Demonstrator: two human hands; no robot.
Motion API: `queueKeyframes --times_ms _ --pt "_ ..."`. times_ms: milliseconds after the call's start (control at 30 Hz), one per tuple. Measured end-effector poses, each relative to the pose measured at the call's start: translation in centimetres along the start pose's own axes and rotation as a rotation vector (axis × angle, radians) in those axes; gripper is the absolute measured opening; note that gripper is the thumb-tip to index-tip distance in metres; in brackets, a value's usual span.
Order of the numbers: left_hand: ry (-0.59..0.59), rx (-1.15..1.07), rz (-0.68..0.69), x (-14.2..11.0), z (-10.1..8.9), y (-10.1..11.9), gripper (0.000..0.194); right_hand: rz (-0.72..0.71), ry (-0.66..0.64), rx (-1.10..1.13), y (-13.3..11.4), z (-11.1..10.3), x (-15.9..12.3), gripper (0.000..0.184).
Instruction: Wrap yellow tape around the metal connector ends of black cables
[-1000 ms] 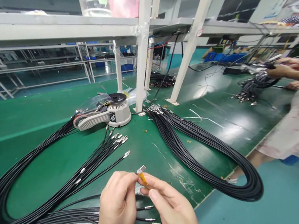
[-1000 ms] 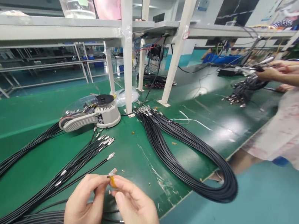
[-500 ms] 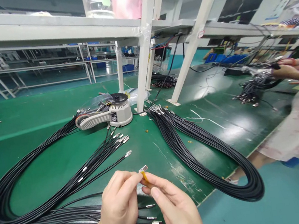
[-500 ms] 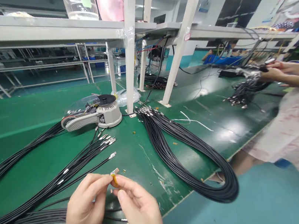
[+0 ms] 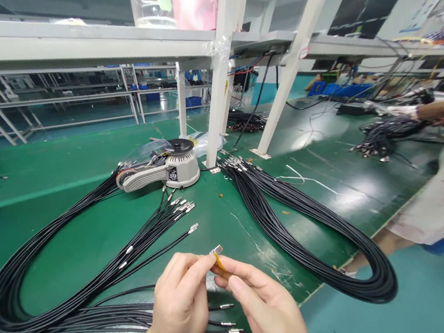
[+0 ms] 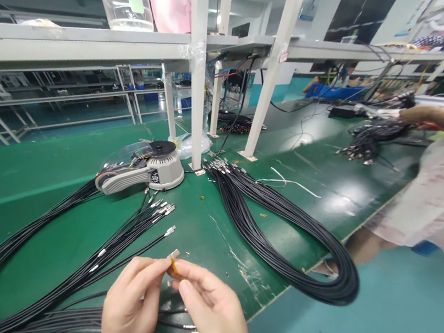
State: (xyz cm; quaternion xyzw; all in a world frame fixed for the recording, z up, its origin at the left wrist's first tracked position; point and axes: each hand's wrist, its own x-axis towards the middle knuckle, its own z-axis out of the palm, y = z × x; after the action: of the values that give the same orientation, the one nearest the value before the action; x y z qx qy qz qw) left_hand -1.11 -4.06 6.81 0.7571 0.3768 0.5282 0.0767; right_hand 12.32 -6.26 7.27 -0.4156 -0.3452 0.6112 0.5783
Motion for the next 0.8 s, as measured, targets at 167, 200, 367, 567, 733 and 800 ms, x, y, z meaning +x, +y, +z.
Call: queueKeyframes --times_ms 167,200,367,567,733,800 --pt "0.005 -0.001 0.002 -0.03 -0.04 0.03 0.037 0.003 -0.015 -0.033 -0.39 0.08 0.01 0.032" --pt "0.005 -0.001 0.005 -0.04 -0.06 0.04 0.038 0.004 -0.018 -0.037 -0.47 0.11 -0.01 0.032" --pt "-0.007 -0.011 0.012 -0.10 -0.09 0.06 0.038 0.005 -0.041 -0.042 -0.61 0.11 -0.02 0.030" --pt "-0.015 -0.029 -0.003 -0.20 -0.04 0.00 0.039 -0.001 -0.035 -0.064 -0.84 0.20 0.11 0.028" --pt "-0.030 -0.030 -0.035 -0.23 -0.01 -0.05 0.037 0.003 -0.049 -0.086 -0.71 0.11 0.21 0.030" --pt "-0.014 -0.024 -0.065 -0.17 -0.02 -0.12 0.033 0.008 -0.056 -0.092 -0.38 -0.04 0.16 0.031"
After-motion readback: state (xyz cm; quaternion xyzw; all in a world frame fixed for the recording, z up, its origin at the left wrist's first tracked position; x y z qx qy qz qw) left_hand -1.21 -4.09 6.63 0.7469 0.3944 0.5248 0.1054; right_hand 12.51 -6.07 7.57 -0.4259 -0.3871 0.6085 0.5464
